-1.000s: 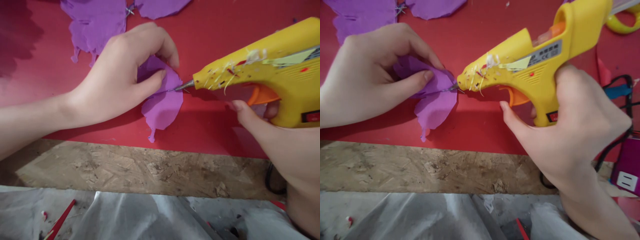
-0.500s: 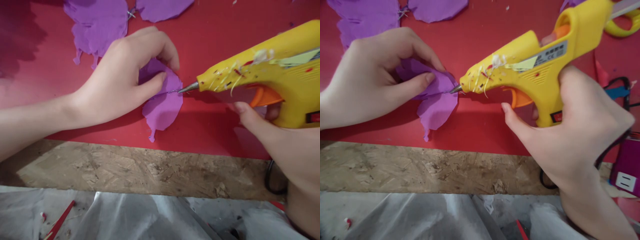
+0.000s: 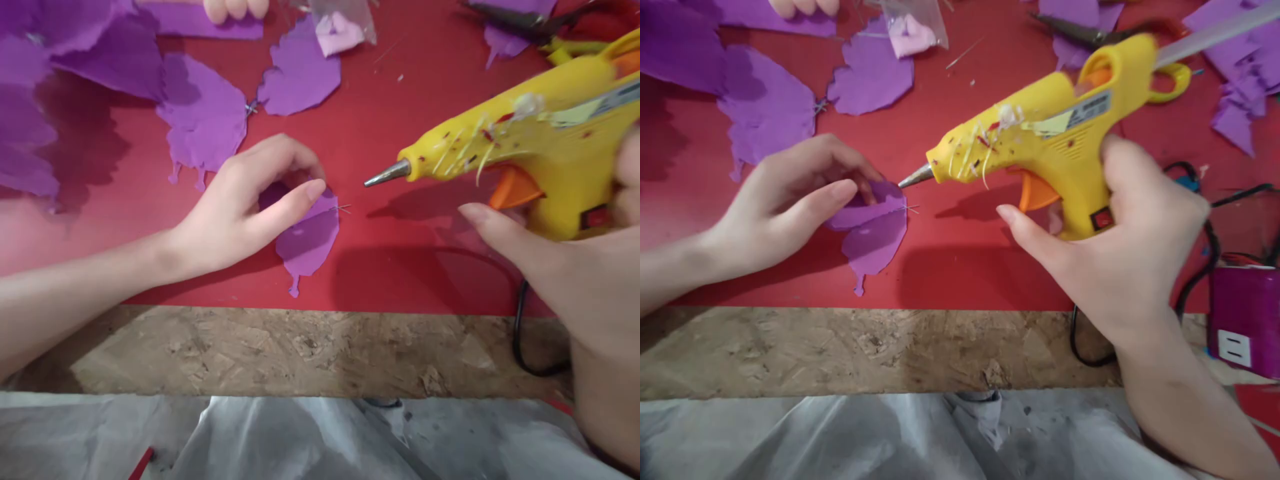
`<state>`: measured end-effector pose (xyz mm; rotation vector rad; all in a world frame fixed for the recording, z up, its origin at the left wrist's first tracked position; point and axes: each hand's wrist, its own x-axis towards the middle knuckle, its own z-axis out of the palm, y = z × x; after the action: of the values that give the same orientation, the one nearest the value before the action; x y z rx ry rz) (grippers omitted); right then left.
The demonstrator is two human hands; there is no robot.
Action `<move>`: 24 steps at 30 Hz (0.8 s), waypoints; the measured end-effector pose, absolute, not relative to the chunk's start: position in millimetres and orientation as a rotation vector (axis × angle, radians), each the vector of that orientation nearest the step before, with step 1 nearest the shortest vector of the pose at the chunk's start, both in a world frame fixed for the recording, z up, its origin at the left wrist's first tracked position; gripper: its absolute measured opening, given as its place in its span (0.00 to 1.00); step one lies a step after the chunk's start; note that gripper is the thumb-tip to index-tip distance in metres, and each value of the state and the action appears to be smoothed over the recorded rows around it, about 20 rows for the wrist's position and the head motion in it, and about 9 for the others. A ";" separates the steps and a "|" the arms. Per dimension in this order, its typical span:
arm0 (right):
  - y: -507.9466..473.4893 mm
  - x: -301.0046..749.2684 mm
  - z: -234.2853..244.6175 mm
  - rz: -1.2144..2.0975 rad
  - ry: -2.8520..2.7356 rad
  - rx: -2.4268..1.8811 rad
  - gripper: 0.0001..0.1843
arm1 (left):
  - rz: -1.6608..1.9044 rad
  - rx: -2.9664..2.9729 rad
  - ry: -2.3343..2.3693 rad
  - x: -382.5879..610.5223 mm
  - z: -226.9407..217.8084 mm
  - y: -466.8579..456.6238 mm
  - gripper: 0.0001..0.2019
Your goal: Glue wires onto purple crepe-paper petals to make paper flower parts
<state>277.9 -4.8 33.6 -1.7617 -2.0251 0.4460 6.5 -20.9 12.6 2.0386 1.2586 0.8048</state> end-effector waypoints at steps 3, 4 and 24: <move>-0.3 265.5 41.3 0.501 -1.938 -1.703 0.41 | 0.835 2.050 1.187 4.2 16.6 -22.5 0.23; 1.1 263.6 42.9 0.552 -1.922 -1.678 0.42 | 0.814 2.090 1.175 3.2 18.5 -24.0 0.24; 9.7 272.0 45.6 0.722 -1.772 -1.571 0.39 | 0.081 2.768 1.096 4.8 11.3 -41.8 0.33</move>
<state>272.0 9.7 45.6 -1.5709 -1.7716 0.7219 4.8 -41.8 11.3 2.7679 1.0958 0.0805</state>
